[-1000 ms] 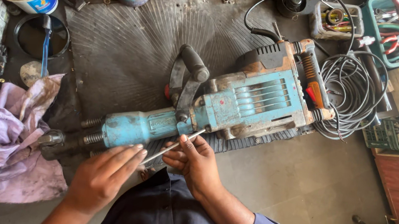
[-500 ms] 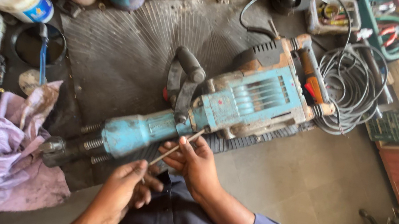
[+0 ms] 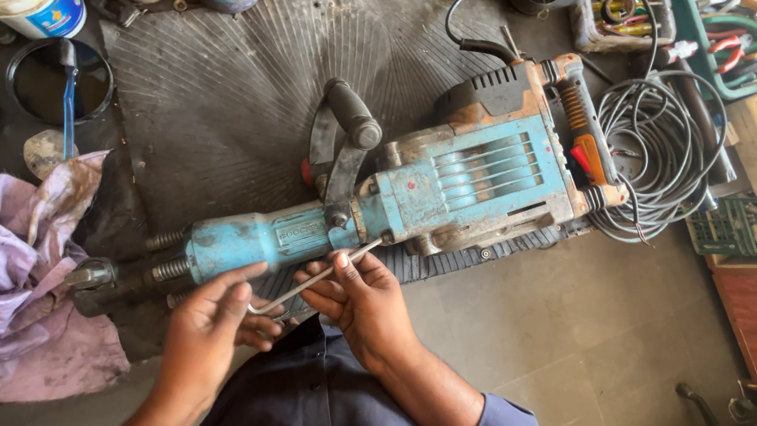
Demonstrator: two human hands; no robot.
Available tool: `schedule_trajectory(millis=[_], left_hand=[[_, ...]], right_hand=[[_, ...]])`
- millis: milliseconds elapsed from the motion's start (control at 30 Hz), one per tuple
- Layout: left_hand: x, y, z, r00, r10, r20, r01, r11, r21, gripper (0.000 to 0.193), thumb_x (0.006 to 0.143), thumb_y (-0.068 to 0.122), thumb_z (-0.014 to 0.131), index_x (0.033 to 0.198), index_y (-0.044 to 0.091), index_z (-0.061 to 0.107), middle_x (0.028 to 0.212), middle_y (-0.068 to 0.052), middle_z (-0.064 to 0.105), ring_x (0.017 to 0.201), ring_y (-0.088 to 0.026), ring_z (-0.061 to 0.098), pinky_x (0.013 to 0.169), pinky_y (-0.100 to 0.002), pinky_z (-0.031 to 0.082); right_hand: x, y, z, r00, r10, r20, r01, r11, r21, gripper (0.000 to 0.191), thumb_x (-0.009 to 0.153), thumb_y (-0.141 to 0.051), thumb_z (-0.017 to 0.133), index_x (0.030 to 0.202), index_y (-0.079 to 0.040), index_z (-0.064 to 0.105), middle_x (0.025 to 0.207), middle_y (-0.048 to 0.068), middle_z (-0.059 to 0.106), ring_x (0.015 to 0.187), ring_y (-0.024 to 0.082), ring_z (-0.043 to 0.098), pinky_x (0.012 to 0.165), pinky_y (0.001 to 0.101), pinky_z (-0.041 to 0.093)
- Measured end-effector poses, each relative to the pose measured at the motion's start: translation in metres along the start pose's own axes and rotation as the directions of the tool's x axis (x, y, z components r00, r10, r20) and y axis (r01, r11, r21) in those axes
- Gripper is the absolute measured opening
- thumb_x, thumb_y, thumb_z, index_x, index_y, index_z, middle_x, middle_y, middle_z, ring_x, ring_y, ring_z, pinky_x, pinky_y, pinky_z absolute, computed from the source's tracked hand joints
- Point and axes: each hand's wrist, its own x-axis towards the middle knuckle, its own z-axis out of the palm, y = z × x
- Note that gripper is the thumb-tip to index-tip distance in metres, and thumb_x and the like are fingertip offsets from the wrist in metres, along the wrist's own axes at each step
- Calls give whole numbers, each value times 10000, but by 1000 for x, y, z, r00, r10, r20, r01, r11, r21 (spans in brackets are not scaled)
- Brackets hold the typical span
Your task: The person works on a teal demolition hammer lying on a cluttered workbench. They pick up hex keys and a metal rod, insert them into the tool's housing, and turn them repeatedly to loosen and adjust screws and components on the machine's body.
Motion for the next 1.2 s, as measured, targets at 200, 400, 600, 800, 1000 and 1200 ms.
schedule_trajectory(millis=[200, 400, 600, 800, 1000, 1200], left_hand=[[-24, 31, -9, 551, 731, 403, -642, 63, 764, 415, 775, 267, 783, 1138, 71, 730, 1150, -106, 722, 808, -201, 720, 693, -331, 574], [-15, 20, -12, 619, 679, 395, -595, 77, 800, 189, 900, 233, 751, 1004, 75, 764, 943, -30, 757, 743, -182, 727, 629, -338, 546], [-12, -10, -1, 997, -18, 76, -4, 960, 279, 380, 951, 363, 610, 1096, 32, 728, 873, -115, 804, 644, -206, 747, 582, -326, 582], [-31, -3, -12, 672, 675, 305, -644, 329, 691, 562, 886, 387, 675, 1293, 5, 614, 981, -130, 735, 774, -200, 726, 634, -306, 569], [-3, -20, 1, 998, 46, -50, -27, 939, 344, 346, 1063, 315, 581, 1079, 2, 728, 860, -170, 751, 641, -241, 708, 593, -361, 561], [-17, -4, -7, 780, 600, 176, -509, 446, 736, 335, 947, 318, 633, 1131, 41, 676, 962, -122, 745, 807, -231, 735, 679, -349, 571]], right_hand=[[0, -1, -2, 1000, 6, -12, -7, 1000, -24, 187, 1047, -237, 563, 1085, -55, 570, 1066, 119, 714, 1053, 277, 739, 885, 405, 631], [-1, -2, -2, 1000, -1, 4, 1, 1000, -6, 189, 1052, -235, 549, 1064, -47, 555, 1068, 140, 715, 1050, 293, 740, 896, 423, 624], [0, 0, 4, 996, 13, -91, -12, 1000, 8, 116, 1007, -175, 555, 1069, -79, 539, 1076, 139, 720, 1067, 304, 748, 910, 437, 621], [-1, 0, -1, 999, -30, -33, 29, 999, -20, 118, 1025, -175, 586, 1076, -75, 550, 1079, 133, 709, 1075, 305, 732, 895, 425, 615], [0, 1, -3, 1000, 0, -31, -2, 998, -60, 165, 1019, -198, 578, 1109, -61, 597, 1030, 107, 698, 1063, 298, 737, 869, 402, 615], [-1, -1, -3, 999, -10, -41, 8, 999, -52, 152, 1029, -202, 569, 1066, -55, 575, 1018, 94, 696, 1059, 292, 742, 881, 410, 636]])
